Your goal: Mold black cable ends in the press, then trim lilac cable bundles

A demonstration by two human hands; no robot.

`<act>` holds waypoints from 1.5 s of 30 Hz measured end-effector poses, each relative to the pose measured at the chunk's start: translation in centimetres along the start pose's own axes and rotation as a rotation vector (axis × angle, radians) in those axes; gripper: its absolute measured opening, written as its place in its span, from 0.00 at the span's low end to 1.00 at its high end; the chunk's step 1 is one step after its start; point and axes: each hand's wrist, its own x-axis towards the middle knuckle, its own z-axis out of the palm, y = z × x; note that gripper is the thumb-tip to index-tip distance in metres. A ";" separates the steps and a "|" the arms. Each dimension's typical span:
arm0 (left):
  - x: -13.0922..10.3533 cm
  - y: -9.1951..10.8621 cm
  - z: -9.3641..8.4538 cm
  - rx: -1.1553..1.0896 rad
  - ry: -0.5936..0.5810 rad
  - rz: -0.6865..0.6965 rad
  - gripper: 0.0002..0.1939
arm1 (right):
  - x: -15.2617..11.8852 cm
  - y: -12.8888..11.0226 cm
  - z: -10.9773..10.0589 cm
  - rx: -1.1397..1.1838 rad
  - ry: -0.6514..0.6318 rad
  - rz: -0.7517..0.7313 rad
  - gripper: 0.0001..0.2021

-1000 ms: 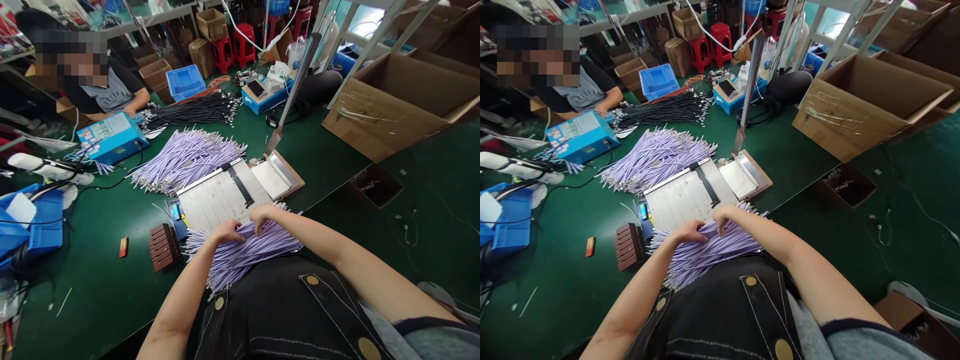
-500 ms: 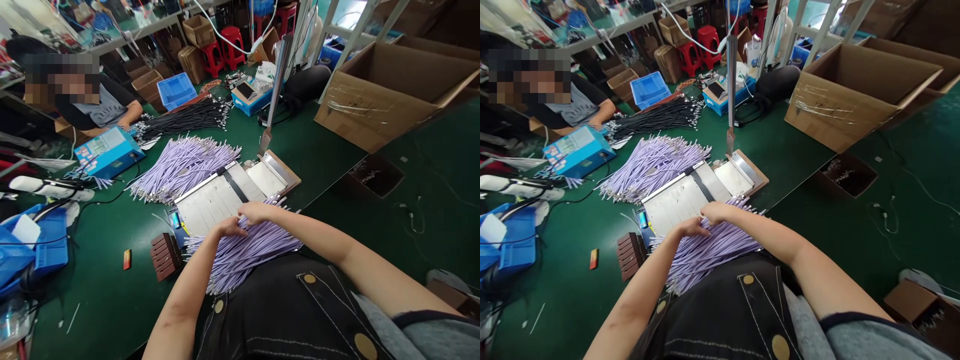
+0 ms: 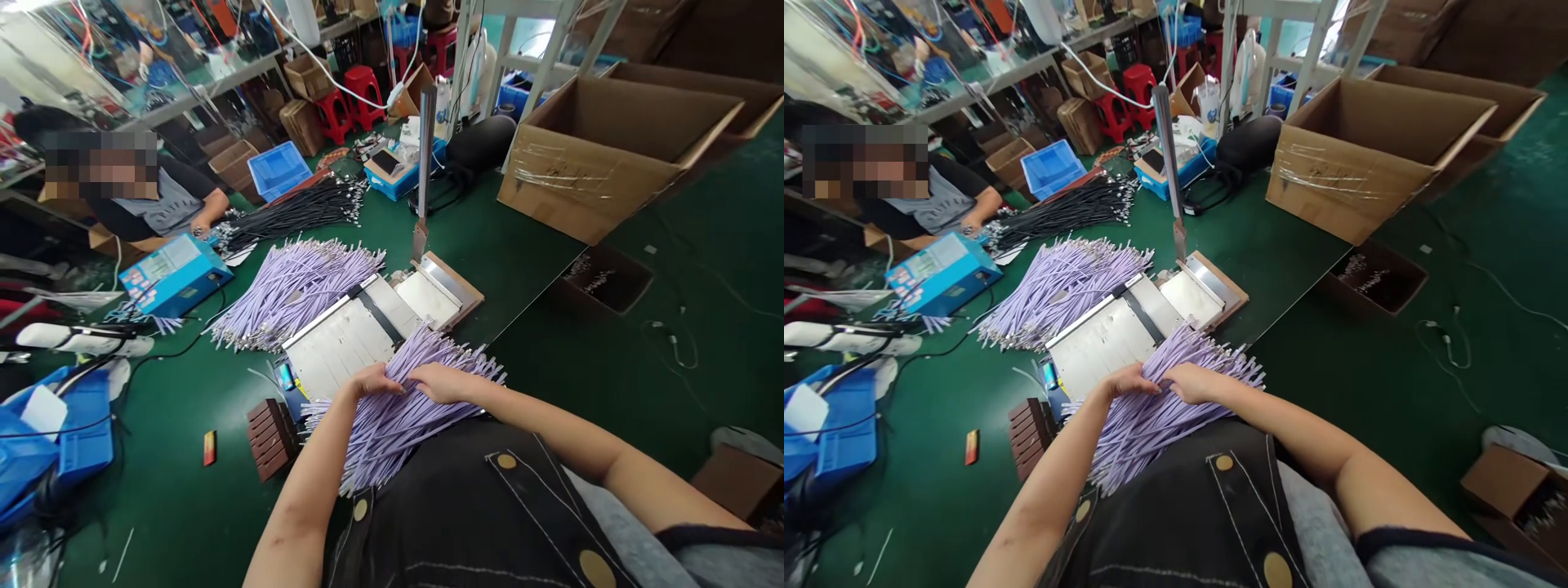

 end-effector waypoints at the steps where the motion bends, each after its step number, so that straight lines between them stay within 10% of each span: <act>1: -0.2 0.0 -0.1 -0.035 -0.007 0.005 0.23 | 0.2 0.1 0.2 -0.007 0.033 -0.001 0.16; 8: -4.9 -0.5 -2.2 -0.224 0.038 0.078 0.26 | 0.8 0.8 2.6 -0.153 0.014 -0.043 0.31; 14: -15.9 1.0 -5.4 -0.327 0.397 0.194 0.22 | -0.6 0.8 5.1 -0.206 -0.076 -0.057 0.35; 18: -22.1 5.1 -6.5 -0.250 0.623 0.290 0.18 | 1.6 0.0 -0.4 0.043 -0.214 -0.092 0.37; 21: -23.5 8.1 -6.6 -0.199 0.708 0.408 0.18 | 4.4 -3.2 -8.0 0.470 -0.028 -0.238 0.42; 28: -19.5 13.6 -6.5 0.025 0.658 0.540 0.16 | 6.2 -13.5 -20.1 1.259 0.178 -0.738 0.36; 35: -14.2 11.9 -5.0 -0.099 0.591 0.586 0.22 | 3.7 -15.1 -20.4 1.258 0.343 -0.626 0.11; 45: -5.5 4.4 0.5 -0.150 0.534 0.449 0.19 | 0.4 -15.9 -21.3 1.022 0.275 -0.782 0.06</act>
